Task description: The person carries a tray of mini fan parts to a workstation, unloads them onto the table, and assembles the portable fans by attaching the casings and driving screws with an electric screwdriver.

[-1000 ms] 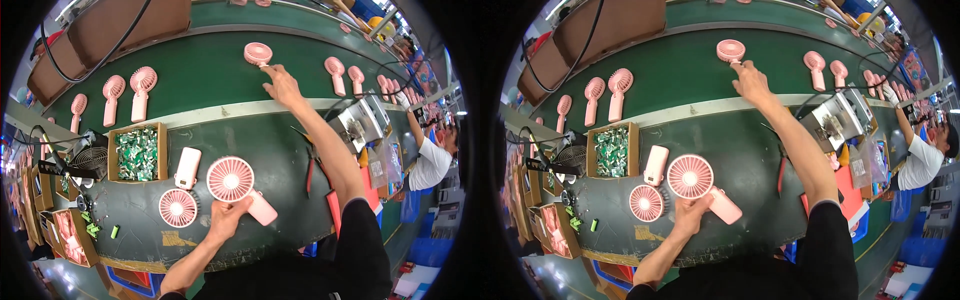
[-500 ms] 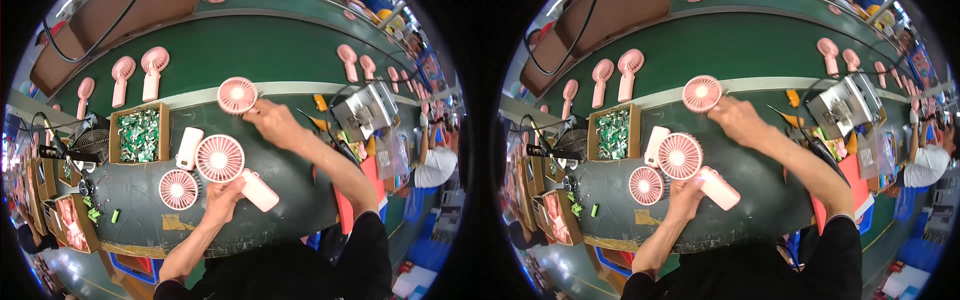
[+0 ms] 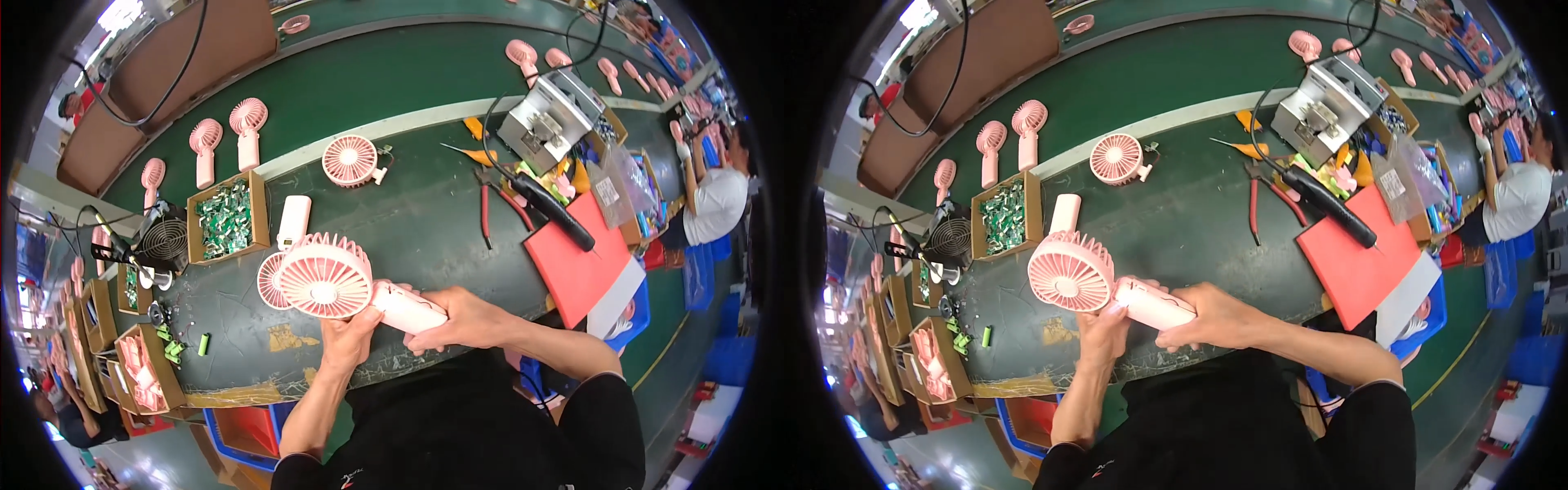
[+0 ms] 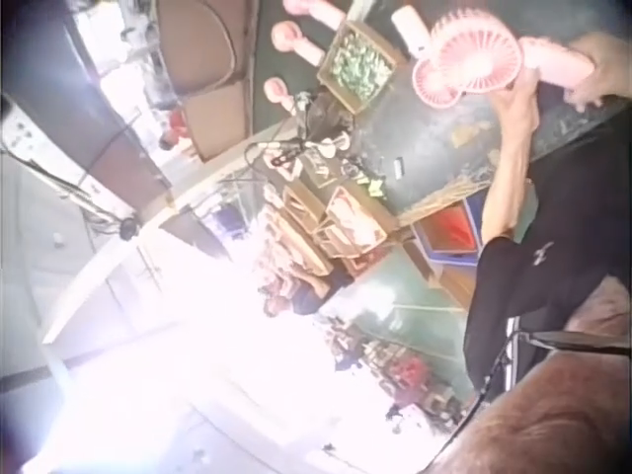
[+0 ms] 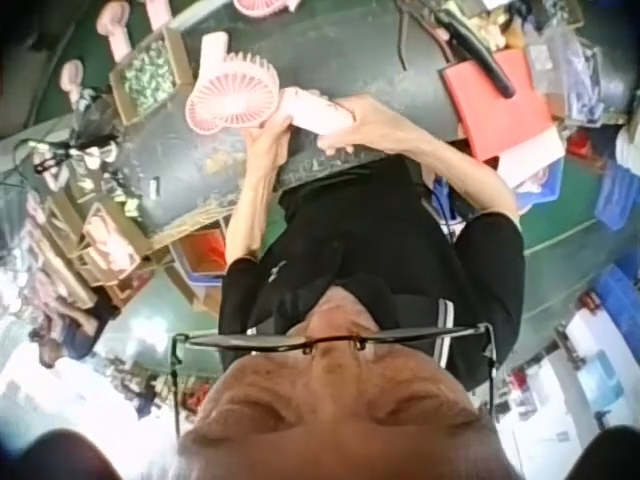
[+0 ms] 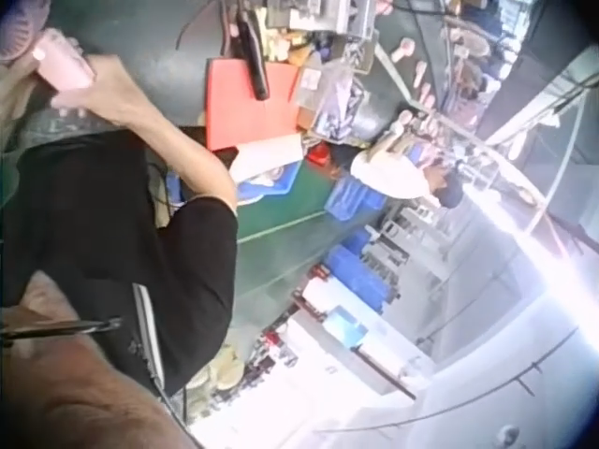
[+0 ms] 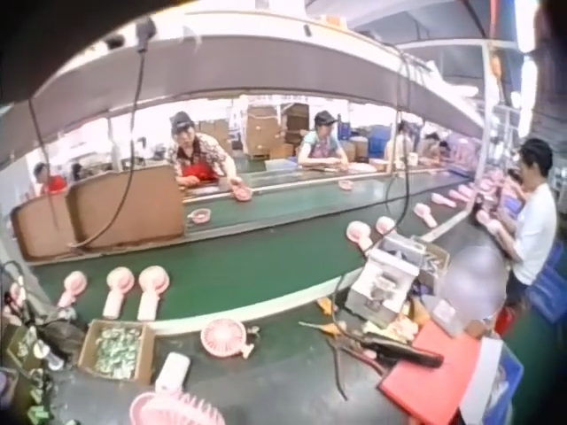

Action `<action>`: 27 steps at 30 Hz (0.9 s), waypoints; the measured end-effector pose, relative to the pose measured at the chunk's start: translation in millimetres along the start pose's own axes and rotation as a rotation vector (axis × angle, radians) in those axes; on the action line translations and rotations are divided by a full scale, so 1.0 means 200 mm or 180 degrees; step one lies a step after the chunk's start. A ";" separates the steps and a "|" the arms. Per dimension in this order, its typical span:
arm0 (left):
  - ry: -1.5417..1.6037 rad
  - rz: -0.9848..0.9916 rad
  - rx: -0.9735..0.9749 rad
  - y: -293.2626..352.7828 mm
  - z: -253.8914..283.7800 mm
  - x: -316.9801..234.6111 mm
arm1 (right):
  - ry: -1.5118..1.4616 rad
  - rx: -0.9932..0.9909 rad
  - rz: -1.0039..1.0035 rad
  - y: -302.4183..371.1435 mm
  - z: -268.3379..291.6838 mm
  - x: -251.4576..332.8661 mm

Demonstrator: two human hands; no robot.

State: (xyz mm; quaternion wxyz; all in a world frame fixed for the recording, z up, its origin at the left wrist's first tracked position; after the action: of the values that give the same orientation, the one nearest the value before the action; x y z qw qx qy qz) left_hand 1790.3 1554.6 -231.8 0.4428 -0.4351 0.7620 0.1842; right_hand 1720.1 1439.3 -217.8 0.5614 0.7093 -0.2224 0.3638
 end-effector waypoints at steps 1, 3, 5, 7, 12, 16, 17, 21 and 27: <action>-0.0041 0.0036 0.0029 0.01 0.00 0.00 | -0.0183 0.0129 -0.0233 0.00 -0.02 -0.02; 0.0041 -0.0005 -0.0021 0.03 -0.01 -0.02 | 0.0278 -0.0087 0.0171 0.04 -0.01 0.01; 0.0062 -0.0043 -0.0070 0.04 -0.02 -0.03 | 0.0771 -0.0281 0.0567 0.08 0.00 0.04; 0.0175 -0.0004 -0.0184 0.04 -0.01 -0.01 | 0.1649 -0.1879 0.1660 0.23 0.09 0.15; 0.0360 0.0125 -0.0949 0.05 0.01 0.16 | 0.2485 -0.2785 0.2320 0.25 0.06 0.13; 0.0460 0.0753 -0.1319 0.04 0.03 0.31 | 0.2868 -0.2932 0.2124 0.16 0.07 0.04; 0.0454 0.0966 -0.1375 0.04 0.03 0.34 | 0.2984 -0.2926 0.1920 0.12 0.09 0.02; 0.0285 0.1253 -0.1431 0.03 0.02 0.34 | 0.3254 -0.2659 0.1563 0.07 0.10 0.01; 0.0616 0.1499 -0.1449 0.00 0.05 0.35 | 0.2489 -0.2286 0.1062 0.06 0.21 0.03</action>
State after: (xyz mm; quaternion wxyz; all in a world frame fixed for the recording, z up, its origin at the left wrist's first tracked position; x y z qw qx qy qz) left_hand 1778.1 1525.7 -296.0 0.2052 -0.3503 0.8194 0.4046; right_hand 1726.8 1395.4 -209.2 0.7434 0.2407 -0.2167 0.5852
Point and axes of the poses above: each hand's wrist, its own y-axis away from the middle knuckle, its own z-axis out of the back of the hand, x = y × z, the point moved 8 cm from there along -y, towards the middle knuckle, and after that the axes turned 11 degrees about -z, right-handed, at the moved point
